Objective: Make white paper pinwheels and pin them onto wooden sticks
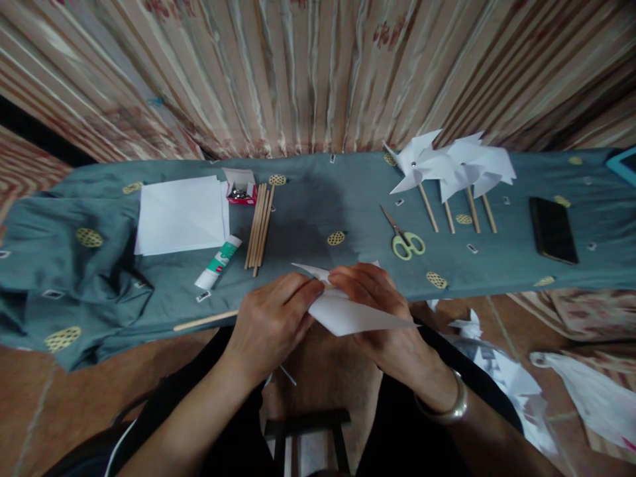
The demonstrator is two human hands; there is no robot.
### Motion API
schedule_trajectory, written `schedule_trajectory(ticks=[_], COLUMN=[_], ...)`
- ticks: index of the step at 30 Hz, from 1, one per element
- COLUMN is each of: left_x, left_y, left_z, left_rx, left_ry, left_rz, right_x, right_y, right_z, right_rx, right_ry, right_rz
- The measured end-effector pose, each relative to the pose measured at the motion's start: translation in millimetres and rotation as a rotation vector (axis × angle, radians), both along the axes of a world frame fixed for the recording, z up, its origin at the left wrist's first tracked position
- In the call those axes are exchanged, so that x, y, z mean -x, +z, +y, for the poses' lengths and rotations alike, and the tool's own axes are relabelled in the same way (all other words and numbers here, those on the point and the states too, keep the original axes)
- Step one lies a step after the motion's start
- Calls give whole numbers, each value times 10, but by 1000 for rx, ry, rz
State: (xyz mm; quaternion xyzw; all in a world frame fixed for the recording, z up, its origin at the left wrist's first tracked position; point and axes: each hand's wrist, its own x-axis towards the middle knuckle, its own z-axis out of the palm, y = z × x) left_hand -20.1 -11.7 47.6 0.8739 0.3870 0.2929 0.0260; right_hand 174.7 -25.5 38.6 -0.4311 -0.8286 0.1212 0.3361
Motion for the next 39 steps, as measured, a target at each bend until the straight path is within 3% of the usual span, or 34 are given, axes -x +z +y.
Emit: schedule_trajectory(ticks=[25, 39], left_x=[-17, -5], left_y=[-22, -6], left_z=[4, -15], left_rx=[-4, 28], left_ry=[-17, -24], left_rz=[11, 6], right_x=[-63, -41], right_y=[28, 68], right_z=[12, 32], right_rx=[44, -14], right_ry=[27, 55], right_rz=[-68, -124])
